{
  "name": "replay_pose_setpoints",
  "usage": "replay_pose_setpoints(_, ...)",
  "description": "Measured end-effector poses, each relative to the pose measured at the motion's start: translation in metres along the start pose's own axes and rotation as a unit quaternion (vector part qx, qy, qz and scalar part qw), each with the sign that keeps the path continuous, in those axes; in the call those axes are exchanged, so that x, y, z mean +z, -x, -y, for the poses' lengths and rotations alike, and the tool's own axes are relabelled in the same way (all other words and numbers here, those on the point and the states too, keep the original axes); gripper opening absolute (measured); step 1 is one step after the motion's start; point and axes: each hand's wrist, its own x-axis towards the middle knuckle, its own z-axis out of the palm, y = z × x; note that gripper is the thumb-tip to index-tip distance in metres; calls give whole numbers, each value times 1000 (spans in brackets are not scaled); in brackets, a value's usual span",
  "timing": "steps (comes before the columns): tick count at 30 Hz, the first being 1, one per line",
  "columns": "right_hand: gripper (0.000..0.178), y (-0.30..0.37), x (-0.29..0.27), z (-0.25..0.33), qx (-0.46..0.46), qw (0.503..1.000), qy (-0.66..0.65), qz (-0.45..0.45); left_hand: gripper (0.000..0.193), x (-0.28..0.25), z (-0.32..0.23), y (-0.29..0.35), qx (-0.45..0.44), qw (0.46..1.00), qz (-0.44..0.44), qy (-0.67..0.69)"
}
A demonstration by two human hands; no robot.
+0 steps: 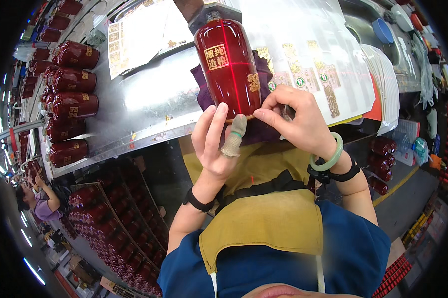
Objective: Manually applying decorative labels and seals to red wine or liquor bottles on a production line.
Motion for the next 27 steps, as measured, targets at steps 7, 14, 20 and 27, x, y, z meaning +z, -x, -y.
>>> replay_pose_setpoints(7, 20, 0, 1, -4, 3, 1000, -7, -3, 20, 0, 0, -11, 40, 999, 26, 11)
replay_pose_setpoints(14, 19, 2, -2, -11, 39, 997, -42, -48, 22, 6, 5, -6, -2, 997, -45, 56)
replay_pose_setpoints(20, 25, 4, 14, -7, 76, 992, -101, -23, 27, 5, 6, 0, -4, 999, -26, 37)
replay_pose_setpoints(27, 26, 3, 12, -9, 108, 987, -115, 3, 35, 5, 4, 1, -14, 999, -20, 33)
